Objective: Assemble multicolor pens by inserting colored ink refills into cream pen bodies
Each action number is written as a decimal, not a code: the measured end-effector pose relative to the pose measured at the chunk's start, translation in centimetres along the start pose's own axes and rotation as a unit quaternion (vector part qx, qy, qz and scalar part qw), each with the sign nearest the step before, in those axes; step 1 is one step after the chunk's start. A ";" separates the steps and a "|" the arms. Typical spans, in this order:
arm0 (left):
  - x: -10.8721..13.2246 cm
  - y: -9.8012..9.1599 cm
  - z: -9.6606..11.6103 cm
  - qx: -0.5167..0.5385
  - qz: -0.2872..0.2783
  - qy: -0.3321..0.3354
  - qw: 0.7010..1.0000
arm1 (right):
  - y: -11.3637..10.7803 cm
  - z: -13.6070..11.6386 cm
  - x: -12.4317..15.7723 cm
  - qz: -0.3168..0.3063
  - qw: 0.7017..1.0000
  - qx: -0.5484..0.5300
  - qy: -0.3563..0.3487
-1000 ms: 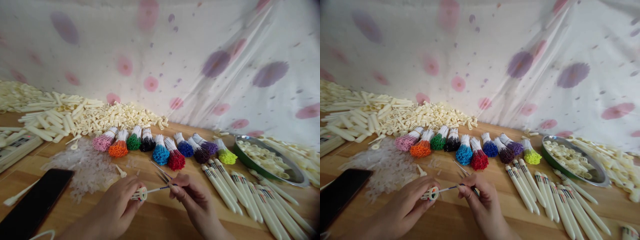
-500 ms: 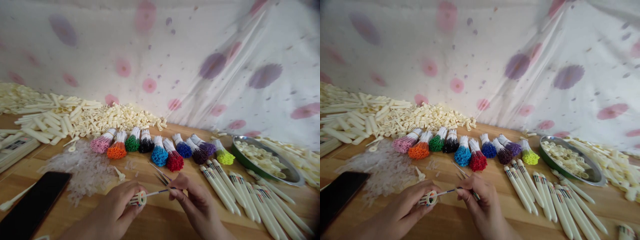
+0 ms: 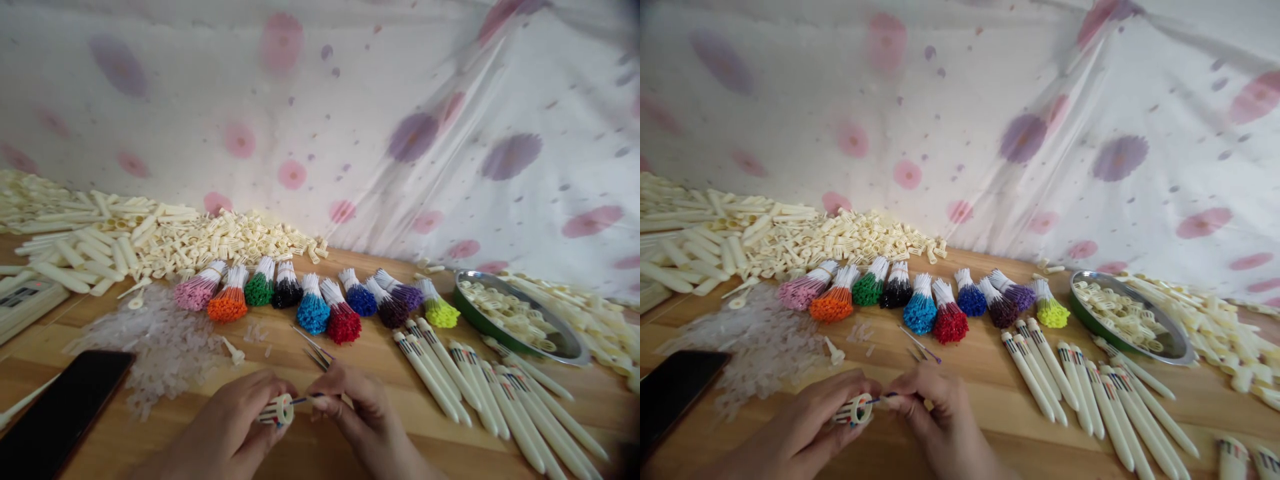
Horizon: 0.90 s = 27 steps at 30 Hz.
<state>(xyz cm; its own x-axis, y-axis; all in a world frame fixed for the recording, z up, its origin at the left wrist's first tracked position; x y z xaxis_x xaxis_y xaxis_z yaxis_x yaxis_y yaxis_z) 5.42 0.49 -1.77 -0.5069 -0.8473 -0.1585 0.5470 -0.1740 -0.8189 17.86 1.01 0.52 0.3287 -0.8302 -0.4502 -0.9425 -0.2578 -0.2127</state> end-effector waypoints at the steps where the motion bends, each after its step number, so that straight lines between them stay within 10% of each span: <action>1: 0.0 0.1 0.2 0.000 -0.003 0.002 1.000 | 0.5 -0.1 0.0 -0.020 1.000 0.004 -0.009; 9: 0.3 -0.4 1.2 -0.078 0.032 0.025 0.996 | 2.0 -1.1 0.3 -0.074 0.993 0.065 -0.058; 20: 0.5 -0.8 0.5 -0.112 0.058 0.032 0.992 | -0.9 1.5 -0.1 -0.050 0.992 0.100 0.059; 27: 0.7 -2.1 0.4 -0.112 0.119 0.063 0.985 | -1.5 7.6 0.1 -0.084 0.895 0.408 0.158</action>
<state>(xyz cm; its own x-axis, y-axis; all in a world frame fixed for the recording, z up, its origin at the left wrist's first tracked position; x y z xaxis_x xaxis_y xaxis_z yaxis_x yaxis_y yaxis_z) 4.19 0.01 0.06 -0.4687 -0.7792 -0.4161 0.5062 0.1492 -0.8494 19.75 5.09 -5.76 0.3069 -0.9453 -0.1109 -0.4798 -0.0530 -0.8758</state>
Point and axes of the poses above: each hand's wrist, its own x-axis away from the middle knuckle, its own y-axis out of the palm, z = x × y, the point moved 9 cm from there along -x, towards the middle knuckle, and after that the axes turned 11 degrees about -x, right-handed, at the moved point
